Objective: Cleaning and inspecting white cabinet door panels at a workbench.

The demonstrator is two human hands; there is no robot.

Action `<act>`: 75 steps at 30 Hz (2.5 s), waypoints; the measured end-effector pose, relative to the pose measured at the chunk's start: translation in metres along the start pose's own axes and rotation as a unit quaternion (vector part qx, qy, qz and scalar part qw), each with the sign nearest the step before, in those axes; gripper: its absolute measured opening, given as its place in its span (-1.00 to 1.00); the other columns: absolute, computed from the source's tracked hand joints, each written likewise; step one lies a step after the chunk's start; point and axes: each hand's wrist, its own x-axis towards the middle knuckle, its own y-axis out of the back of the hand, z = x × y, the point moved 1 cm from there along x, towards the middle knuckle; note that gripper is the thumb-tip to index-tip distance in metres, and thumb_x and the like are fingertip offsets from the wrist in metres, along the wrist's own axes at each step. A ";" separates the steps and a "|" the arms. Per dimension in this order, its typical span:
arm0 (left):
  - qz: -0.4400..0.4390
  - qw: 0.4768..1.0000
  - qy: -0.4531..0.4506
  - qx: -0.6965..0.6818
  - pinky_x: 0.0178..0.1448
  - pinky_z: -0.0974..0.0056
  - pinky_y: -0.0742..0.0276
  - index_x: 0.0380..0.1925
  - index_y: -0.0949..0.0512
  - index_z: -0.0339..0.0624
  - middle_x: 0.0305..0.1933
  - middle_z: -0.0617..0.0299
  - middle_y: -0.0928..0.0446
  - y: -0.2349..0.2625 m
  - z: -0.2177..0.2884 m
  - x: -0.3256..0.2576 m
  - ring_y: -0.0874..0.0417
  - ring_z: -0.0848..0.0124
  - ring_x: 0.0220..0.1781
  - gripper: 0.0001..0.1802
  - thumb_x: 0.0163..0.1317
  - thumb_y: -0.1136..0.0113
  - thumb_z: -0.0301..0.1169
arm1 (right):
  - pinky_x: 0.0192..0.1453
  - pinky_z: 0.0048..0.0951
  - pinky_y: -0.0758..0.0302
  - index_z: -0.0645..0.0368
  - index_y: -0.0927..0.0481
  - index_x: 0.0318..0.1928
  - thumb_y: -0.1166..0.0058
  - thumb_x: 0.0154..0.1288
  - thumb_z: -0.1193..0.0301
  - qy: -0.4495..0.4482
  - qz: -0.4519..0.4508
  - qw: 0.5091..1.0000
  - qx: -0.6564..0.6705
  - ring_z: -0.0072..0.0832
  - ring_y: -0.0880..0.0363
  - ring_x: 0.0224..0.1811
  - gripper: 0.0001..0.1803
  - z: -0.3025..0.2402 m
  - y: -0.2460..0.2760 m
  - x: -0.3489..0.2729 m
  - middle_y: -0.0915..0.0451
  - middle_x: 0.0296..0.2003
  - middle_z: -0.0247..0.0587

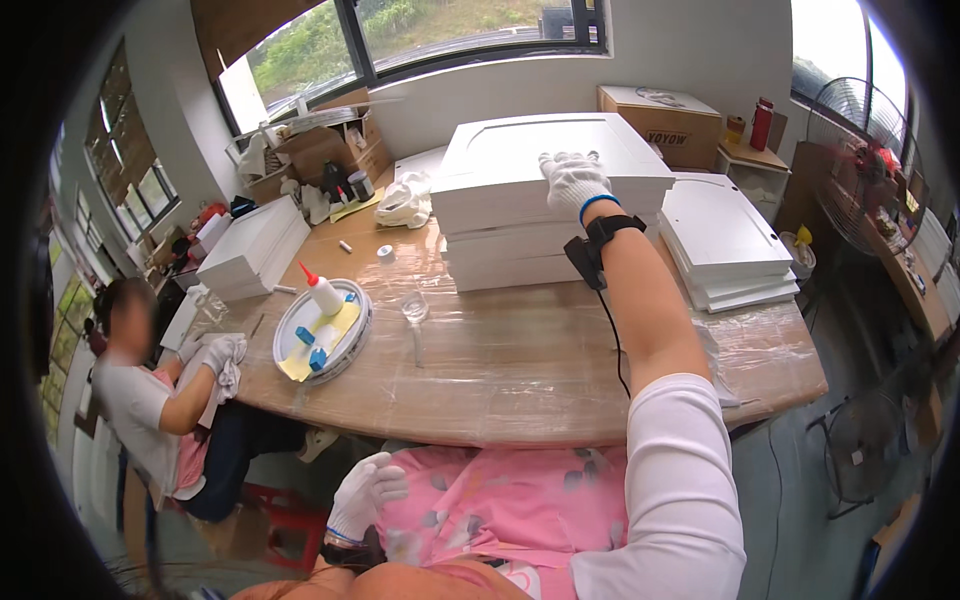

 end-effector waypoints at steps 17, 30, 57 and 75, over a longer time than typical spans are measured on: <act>-0.061 0.997 -0.047 -0.015 0.05 -0.03 -0.71 0.17 -0.46 -0.27 -0.05 -0.10 -0.66 -0.004 0.011 -0.013 -0.74 0.07 -0.07 -0.61 0.46 -0.02 -0.28 | 0.45 -0.22 -0.43 -0.23 -0.37 0.38 -0.12 0.32 0.40 -0.010 -0.101 0.994 -0.045 -0.19 -0.33 0.42 -0.38 -0.025 0.049 -0.039 -0.36 0.34 -0.15; -0.013 0.997 -0.050 -0.062 0.02 0.00 -0.72 0.16 -0.46 -0.29 -0.09 -0.12 -0.66 0.024 0.010 -0.014 -0.75 0.06 -0.09 -0.61 0.49 0.02 -0.25 | 0.22 -0.24 -0.55 -0.12 -0.53 0.21 -0.07 0.33 0.38 0.044 0.101 0.991 -0.079 -0.24 -0.57 0.14 -0.57 0.019 0.097 -0.054 -0.61 0.03 -0.24; -0.184 0.978 0.059 -0.085 0.18 -0.16 -0.62 0.30 -0.23 -0.51 0.23 -0.21 -0.46 -0.039 -0.052 -0.049 -0.58 -0.11 0.21 -0.42 0.42 0.02 -0.31 | 0.27 -0.20 -0.45 0.12 -0.50 0.27 -0.27 0.19 0.07 -0.034 0.043 0.994 0.096 -0.08 -0.42 0.25 -0.32 0.021 0.001 -0.308 -0.48 0.20 -0.04; -0.100 0.983 0.145 -0.045 0.14 0.25 -0.63 0.25 -0.36 -0.36 0.16 0.07 -0.54 0.010 -0.110 0.014 -0.64 0.26 0.14 -0.56 0.42 -0.07 -0.42 | 0.23 -0.23 -0.59 0.28 -0.47 0.25 0.11 0.50 0.41 -0.290 0.086 0.540 0.785 -0.18 -0.61 0.14 -0.61 0.169 -0.084 -0.294 -0.57 0.15 0.00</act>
